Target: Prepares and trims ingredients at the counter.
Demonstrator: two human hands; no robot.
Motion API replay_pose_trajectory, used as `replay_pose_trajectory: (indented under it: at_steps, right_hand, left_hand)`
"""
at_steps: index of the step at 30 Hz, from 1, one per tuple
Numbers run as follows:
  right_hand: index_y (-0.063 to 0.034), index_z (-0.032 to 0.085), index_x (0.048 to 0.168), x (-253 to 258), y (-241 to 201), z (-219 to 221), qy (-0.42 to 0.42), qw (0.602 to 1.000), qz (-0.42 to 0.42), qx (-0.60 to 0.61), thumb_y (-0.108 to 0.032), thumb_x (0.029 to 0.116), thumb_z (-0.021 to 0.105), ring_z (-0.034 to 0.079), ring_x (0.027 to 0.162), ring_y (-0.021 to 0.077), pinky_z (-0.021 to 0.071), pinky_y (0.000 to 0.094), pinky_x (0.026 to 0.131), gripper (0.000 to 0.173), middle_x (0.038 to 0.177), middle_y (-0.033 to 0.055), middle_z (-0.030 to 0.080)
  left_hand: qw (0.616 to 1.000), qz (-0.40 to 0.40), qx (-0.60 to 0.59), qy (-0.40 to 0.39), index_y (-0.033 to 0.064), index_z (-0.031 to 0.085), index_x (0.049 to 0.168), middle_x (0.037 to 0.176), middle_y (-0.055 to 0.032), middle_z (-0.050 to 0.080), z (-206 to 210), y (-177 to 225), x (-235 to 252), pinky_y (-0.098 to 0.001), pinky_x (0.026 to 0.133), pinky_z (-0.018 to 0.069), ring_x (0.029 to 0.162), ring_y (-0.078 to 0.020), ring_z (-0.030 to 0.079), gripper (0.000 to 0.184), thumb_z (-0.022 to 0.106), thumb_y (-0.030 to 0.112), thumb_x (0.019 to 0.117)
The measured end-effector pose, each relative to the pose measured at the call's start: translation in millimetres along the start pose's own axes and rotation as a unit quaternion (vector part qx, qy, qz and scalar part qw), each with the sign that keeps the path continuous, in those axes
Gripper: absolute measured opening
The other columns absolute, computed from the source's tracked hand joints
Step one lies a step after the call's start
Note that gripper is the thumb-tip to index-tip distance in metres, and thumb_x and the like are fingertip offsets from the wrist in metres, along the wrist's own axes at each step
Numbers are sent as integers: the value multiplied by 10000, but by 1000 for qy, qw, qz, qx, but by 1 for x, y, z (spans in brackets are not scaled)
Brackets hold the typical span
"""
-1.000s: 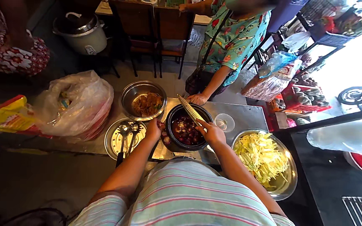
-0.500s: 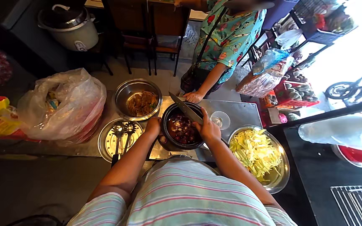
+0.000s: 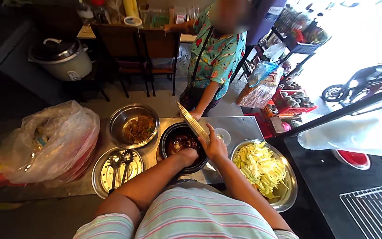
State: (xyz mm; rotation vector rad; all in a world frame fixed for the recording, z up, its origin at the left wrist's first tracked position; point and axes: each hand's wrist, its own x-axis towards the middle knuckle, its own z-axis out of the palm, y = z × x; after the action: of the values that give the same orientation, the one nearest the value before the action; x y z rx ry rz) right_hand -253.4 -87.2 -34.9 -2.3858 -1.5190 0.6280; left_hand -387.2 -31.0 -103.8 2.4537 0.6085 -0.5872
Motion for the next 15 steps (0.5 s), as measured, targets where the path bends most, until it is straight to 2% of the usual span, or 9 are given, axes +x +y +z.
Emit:
replay_pose_trajectory:
  at_steps: [4,9,13,15]
  right_hand:
    - [-274,246,1647,-2,9,-2,8,1000,-14,18,-589,1039,484,704,1090,359,547,565,923,725,1239,146,711]
    - [-272,263,1641,-2,18,1,7,999,-18,38,-570,1050,467,706,1080,357,553,569,901,693,1259,134,702]
    - [-289,270,1639,-3,17,-2,5,999,-23,46,-563,1057,460,710,1062,361,553,571,898,671,1246,133,708]
    - [-332,314,1623,-1,18,-3,6,998,-36,49,-552,1069,437,703,1099,352,549,574,914,609,1295,116,696]
  left_hand:
    - [994,-98,25,-41,-73,671,1188,1325,-264,627,-12,17,10,-644,1033,489,1266,-450,591,247,534,-13,992]
    - [989,-135,36,-45,-84,656,1205,1330,-273,622,-11,32,12,-643,1004,501,1259,-455,595,265,501,-10,1002]
    - [994,-91,65,-9,-59,658,1228,1291,-262,647,0,28,12,-625,1014,494,1243,-451,603,282,524,-43,980]
    - [997,-49,34,51,22,617,1348,1360,-206,627,-4,19,6,-591,1093,440,1330,-420,536,401,603,-16,949]
